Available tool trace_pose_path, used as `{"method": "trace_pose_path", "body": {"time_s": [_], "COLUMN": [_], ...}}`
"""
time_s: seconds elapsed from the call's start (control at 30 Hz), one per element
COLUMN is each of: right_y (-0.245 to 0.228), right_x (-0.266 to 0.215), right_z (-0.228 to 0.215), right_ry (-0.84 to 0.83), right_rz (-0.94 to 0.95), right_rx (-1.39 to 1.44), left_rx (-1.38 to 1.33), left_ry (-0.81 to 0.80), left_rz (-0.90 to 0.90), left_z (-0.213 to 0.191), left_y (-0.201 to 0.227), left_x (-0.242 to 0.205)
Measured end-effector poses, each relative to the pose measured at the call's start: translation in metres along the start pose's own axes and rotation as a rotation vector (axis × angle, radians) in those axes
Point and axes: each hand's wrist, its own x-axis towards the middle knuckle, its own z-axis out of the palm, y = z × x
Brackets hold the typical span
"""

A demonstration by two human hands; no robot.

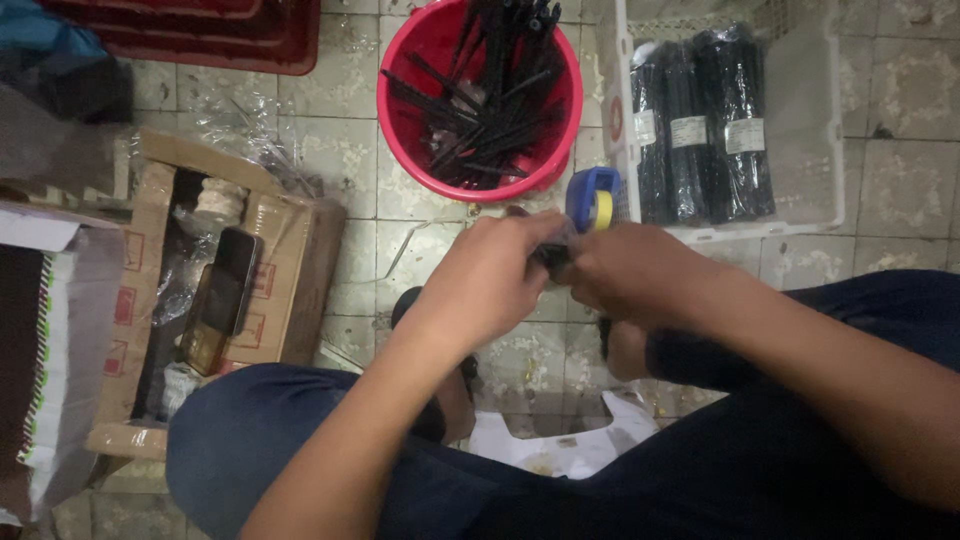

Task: The person picks up several black rods from a red bucket and places them inside clear plastic bags, سپس seals the bags with blue tape.

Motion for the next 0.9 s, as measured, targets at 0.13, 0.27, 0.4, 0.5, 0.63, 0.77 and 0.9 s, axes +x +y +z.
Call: {"method": "trace_pose_path", "body": {"time_s": [0.13,0.27,0.4,0.5,0.63,0.77,0.9], "right_y": [-0.002,0.003,0.001,-0.005,-0.004,0.003,0.006], "right_x": [-0.002,-0.004,-0.008,-0.015,-0.013,-0.011,-0.012], "right_z": [-0.006,0.001,-0.010,-0.024,-0.020,-0.014,-0.009], "right_ry": [0.010,0.057,0.045,0.016,0.050,0.019,-0.028], "right_rz": [-0.041,-0.011,-0.045,0.028,0.037,0.059,0.126], "right_rx": [-0.039,-0.120,-0.135,-0.118,-0.132,-0.127,-0.077], "left_rx": [-0.015,-0.015,-0.011,-0.031,-0.045,-0.030,-0.040], "left_ry": [0.016,0.012,0.023,0.038,0.058,0.041,0.037], "left_rz": [0.014,0.002,0.000,-0.014,0.013,0.025,0.030], "left_z": [-0.005,0.000,-0.008,-0.014,-0.007,-0.007,-0.009], "left_y": [0.007,0.005,0.012,0.015,0.011,0.005,0.008], "left_x": [-0.002,0.000,-0.005,-0.007,-0.002,0.000,-0.003]}}
